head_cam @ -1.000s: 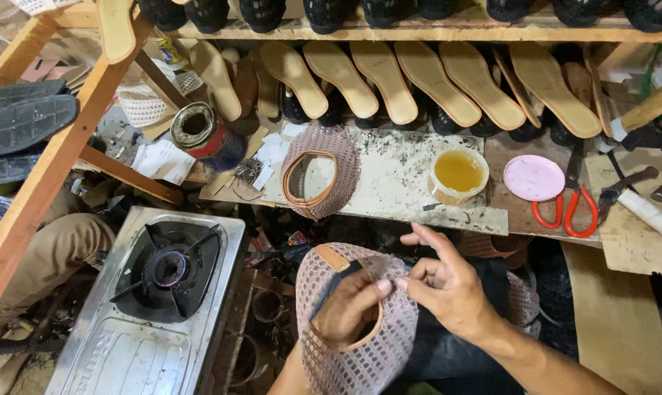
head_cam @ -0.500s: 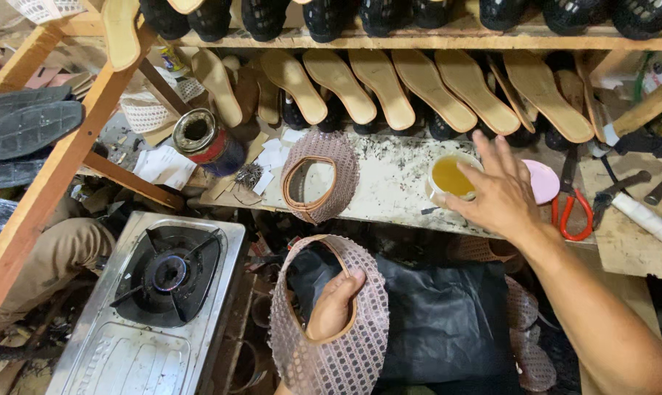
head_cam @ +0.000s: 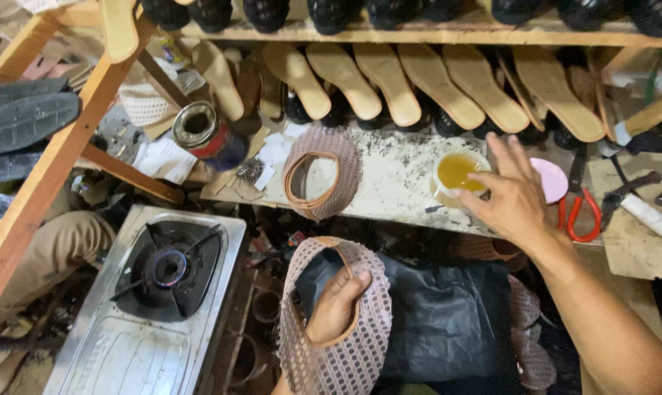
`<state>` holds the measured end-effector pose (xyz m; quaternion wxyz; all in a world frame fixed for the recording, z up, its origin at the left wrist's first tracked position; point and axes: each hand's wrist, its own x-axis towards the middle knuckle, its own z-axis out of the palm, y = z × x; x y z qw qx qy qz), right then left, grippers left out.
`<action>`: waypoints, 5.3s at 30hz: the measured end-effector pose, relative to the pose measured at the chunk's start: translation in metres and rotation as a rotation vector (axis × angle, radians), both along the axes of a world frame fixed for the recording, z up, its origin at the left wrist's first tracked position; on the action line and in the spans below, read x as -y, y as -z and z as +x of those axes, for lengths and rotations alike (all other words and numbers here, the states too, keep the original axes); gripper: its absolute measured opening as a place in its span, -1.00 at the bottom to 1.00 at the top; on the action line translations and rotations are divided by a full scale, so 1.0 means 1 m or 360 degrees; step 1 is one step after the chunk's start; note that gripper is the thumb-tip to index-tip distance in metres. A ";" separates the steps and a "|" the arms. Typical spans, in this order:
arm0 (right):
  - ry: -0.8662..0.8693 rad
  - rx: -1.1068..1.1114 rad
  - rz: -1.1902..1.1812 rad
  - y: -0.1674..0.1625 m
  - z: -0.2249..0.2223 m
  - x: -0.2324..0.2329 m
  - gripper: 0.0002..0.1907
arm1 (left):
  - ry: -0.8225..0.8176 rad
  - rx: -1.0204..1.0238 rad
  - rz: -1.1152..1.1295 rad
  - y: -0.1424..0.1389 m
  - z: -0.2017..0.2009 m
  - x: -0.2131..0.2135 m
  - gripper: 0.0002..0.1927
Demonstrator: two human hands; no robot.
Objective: The person holds a woven mesh shoe upper over a small gas burner and works glue from a yellow cup onto its edge, pressing and smoothing the material against a black plastic-covered surface. They rotate the upper to treat different sections and set finished pieces aside with others on the bench.
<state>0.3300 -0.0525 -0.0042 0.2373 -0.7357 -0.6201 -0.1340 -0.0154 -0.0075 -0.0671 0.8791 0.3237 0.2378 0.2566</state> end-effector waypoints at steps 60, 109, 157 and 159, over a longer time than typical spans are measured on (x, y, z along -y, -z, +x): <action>-0.0715 -0.0251 0.0149 -0.024 -0.138 0.063 -0.52 | 0.0111 -0.0024 0.0222 -0.030 0.013 0.015 -0.59; -0.0679 -0.1433 -0.0302 -0.001 -0.170 0.068 -0.10 | -0.0255 0.0373 -0.0087 -0.032 0.019 0.011 -0.78; 0.0098 -0.0109 -0.0189 0.003 -0.011 -0.012 -0.34 | -0.0002 0.0106 -0.0236 0.018 -0.023 -0.007 -0.79; 0.0064 -0.0107 -0.0194 0.004 -0.010 -0.013 -0.30 | 0.0021 0.0055 -0.0219 0.016 -0.023 -0.005 -0.78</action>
